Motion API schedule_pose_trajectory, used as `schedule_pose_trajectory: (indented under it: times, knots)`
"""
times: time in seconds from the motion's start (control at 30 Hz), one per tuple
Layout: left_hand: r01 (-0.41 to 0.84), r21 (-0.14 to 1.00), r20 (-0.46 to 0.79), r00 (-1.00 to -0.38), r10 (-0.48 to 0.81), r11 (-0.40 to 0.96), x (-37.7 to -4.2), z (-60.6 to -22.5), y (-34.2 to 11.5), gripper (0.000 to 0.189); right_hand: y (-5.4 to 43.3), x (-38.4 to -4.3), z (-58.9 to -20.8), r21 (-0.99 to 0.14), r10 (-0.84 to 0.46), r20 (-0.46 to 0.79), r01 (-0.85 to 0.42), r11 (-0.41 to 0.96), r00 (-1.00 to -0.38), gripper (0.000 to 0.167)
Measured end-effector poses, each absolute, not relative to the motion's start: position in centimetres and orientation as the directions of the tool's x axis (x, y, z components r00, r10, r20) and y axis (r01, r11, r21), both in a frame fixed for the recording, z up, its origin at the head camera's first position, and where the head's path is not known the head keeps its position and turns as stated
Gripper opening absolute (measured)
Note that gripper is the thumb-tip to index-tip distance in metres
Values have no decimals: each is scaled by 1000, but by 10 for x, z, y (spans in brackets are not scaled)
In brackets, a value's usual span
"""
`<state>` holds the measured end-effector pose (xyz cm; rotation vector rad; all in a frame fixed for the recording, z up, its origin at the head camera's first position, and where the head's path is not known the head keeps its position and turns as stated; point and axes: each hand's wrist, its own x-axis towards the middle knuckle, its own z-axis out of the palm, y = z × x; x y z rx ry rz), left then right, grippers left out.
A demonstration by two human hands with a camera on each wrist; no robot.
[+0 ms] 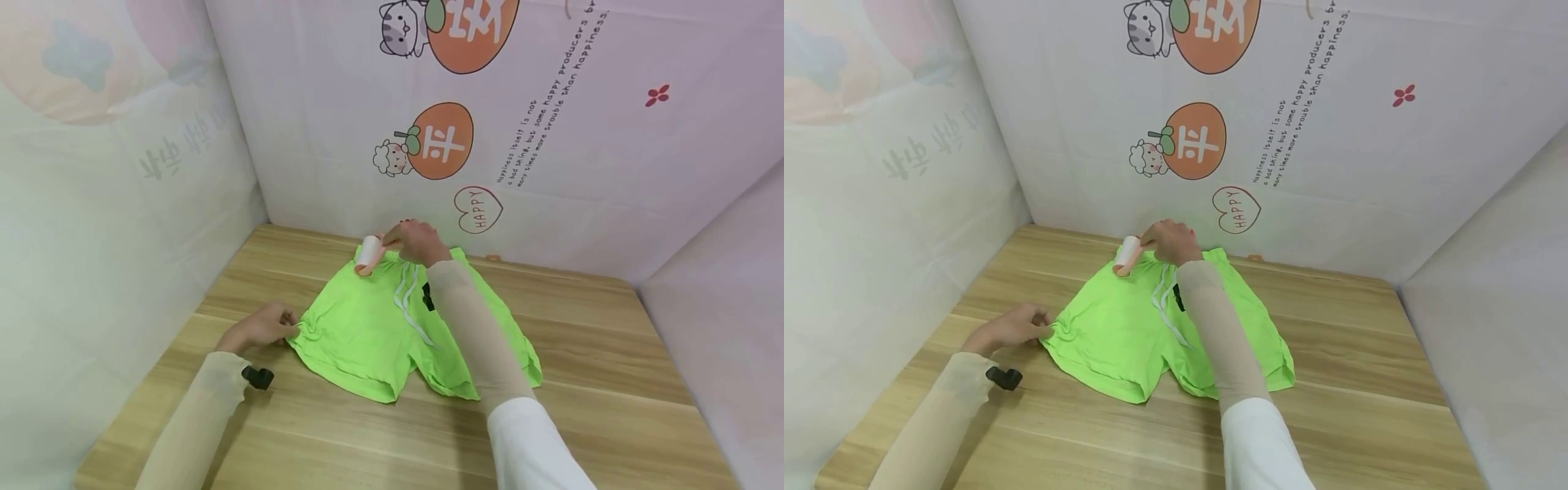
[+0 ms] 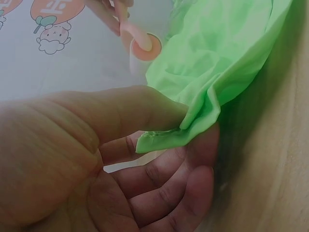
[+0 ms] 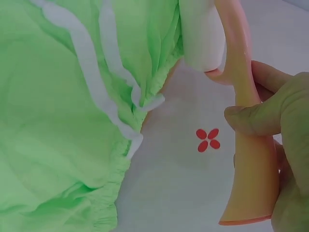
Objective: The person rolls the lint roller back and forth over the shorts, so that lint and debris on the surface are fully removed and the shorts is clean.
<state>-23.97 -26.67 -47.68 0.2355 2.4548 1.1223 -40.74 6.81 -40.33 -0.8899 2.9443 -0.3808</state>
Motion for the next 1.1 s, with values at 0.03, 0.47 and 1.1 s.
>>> schedule_pose_trajectory:
  times: [0.03, 0.47, 1.1]
  knots:
    - [-23, 753, -311, -894, 323, 658, -240, -477, -267, 10, 66, -407, -405, -254, -545, 31, -534, 806, -838, 44]
    - [-8, 755, -307, -888, 342, 655, -240, -479, -267, 8, 27, -393, -416, -274, -596, 35, -582, 766, -802, 54]
    - [-20, 771, -301, -893, 336, 637, -237, -476, -270, 8, 17, -340, -399, -138, -849, 114, -854, 501, -516, 66]
